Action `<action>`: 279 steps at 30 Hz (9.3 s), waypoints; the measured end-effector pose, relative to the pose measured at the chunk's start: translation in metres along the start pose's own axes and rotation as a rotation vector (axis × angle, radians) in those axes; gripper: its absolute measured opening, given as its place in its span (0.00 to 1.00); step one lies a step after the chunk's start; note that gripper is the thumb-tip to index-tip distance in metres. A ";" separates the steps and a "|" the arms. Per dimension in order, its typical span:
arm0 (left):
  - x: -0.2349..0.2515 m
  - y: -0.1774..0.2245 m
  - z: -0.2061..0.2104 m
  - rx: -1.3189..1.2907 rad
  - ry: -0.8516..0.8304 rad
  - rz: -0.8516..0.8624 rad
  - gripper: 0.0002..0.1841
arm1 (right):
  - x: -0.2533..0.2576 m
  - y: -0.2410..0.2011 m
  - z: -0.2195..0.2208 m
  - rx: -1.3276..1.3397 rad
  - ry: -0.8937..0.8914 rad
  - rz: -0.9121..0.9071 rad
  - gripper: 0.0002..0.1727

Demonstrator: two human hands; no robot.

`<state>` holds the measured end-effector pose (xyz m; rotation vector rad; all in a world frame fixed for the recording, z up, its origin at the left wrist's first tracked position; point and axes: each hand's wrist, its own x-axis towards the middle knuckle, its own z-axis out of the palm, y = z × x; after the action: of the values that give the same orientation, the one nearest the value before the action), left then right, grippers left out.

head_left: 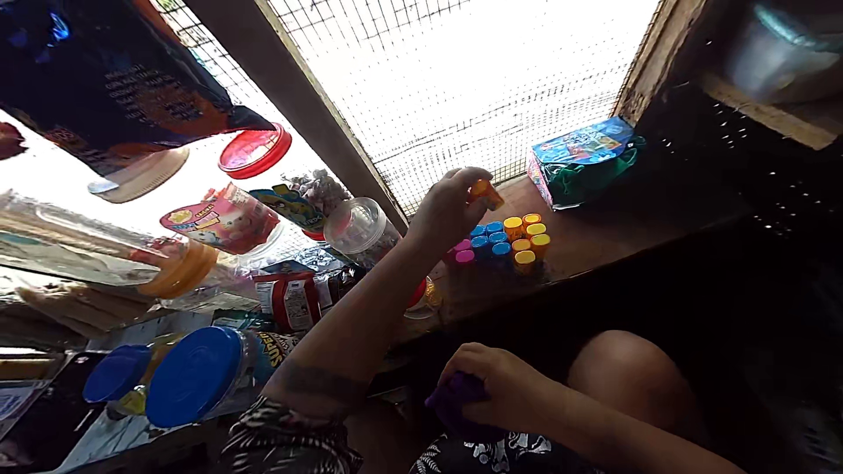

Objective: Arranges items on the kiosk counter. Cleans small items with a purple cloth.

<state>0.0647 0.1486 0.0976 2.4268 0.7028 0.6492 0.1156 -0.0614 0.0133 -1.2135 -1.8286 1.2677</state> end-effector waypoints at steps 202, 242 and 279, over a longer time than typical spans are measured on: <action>-0.235 -0.027 0.077 -0.680 0.280 0.087 0.15 | -0.013 0.050 0.013 -0.223 0.554 -0.174 0.23; -0.230 -0.030 0.094 -1.309 -0.026 -0.393 0.13 | -0.003 0.050 0.017 -0.093 0.547 -0.310 0.18; -0.241 -0.046 0.096 -1.628 -0.439 -0.362 0.13 | -0.011 0.029 -0.002 0.653 0.374 0.095 0.09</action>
<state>-0.0773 0.0055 -0.0721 0.8276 0.1846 0.2628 0.1319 -0.0674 -0.0128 -1.0716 -0.9840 1.4185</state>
